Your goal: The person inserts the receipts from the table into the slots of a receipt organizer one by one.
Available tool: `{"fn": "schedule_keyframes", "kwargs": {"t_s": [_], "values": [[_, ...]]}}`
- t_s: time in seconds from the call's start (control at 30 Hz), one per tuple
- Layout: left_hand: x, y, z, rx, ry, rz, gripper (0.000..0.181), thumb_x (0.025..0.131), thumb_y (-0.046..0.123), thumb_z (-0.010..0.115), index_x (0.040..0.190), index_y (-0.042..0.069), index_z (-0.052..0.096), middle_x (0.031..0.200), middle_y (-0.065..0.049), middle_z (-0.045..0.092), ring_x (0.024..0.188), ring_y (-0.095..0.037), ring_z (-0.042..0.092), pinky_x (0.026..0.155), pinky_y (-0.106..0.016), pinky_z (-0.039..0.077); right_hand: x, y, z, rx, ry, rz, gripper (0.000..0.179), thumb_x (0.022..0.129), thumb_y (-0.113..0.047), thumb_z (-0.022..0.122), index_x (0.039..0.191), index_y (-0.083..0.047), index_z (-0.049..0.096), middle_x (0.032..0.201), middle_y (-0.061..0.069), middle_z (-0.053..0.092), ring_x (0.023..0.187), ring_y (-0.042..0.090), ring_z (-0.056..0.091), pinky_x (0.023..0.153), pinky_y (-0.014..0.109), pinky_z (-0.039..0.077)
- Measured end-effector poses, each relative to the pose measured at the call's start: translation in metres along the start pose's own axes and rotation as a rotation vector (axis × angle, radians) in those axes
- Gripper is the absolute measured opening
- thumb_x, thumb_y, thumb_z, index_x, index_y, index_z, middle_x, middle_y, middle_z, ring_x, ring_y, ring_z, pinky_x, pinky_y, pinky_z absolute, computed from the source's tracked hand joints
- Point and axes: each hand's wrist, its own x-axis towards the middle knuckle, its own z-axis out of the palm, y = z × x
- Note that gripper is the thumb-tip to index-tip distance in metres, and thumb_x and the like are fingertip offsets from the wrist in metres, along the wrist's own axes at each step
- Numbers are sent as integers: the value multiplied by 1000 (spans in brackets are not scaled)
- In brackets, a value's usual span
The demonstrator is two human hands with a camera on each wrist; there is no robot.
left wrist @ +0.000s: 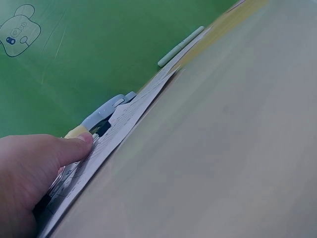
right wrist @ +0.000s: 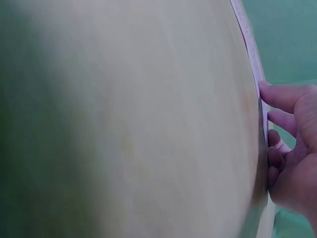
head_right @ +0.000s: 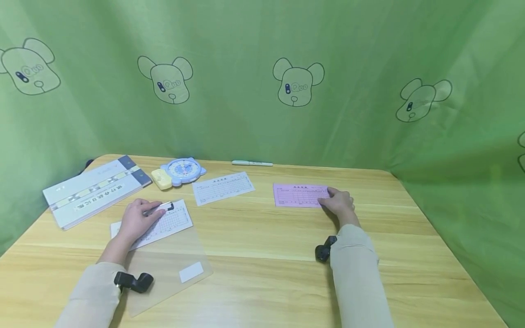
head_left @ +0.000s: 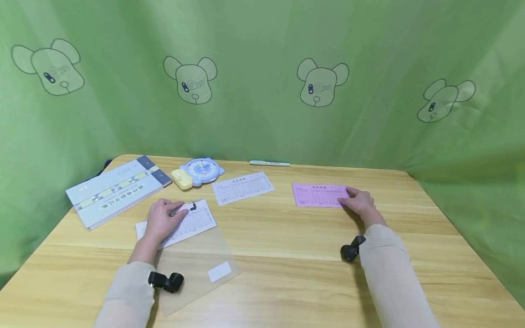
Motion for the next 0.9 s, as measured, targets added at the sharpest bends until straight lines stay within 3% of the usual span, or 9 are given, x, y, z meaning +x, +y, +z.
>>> {"fn": "schedule_keyframes", "kwargs": {"t_s": [0.17, 0.5, 0.77, 0.9], "values": [[1, -1, -1, -2, 2, -4, 39, 82, 28, 59, 111, 2, 58, 93, -12, 44, 84, -26, 36, 68, -36, 29, -1, -3, -1, 4, 6, -10, 66, 81, -36, 55, 133, -4, 29, 128, 32, 23, 106, 44, 23, 85, 53, 19], [0, 0, 0, -10, -1, -9, 39, 82, 29, 59, 111, 3, 58, 93, -12, 44, 84, -25, 36, 67, -35, 29, -3, -1, 4, -38, 71, -28, 58, 80, -33, 56, 127, -3, 39, 115, 35, 20, 101, 46, 20, 76, 54, 24], [0, 0, 0, -14, -6, -14, 40, 82, 29, 59, 112, 3, 58, 94, -12, 44, 84, -26, 36, 68, -35, 29, -4, 0, 4, 97, 113, -156, 56, 78, -8, 55, 127, 7, 31, 115, 35, 37, 104, 45, 37, 88, 50, 26], [0, 0, 0, -5, -2, -6, 40, 82, 29, 59, 111, 3, 58, 93, -12, 44, 84, -26, 36, 67, -35, 29, -7, 3, 3, 136, 148, -159, 48, 73, 1, 50, 120, 9, 40, 110, 32, 42, 96, 39, 42, 83, 46, 32]]}}
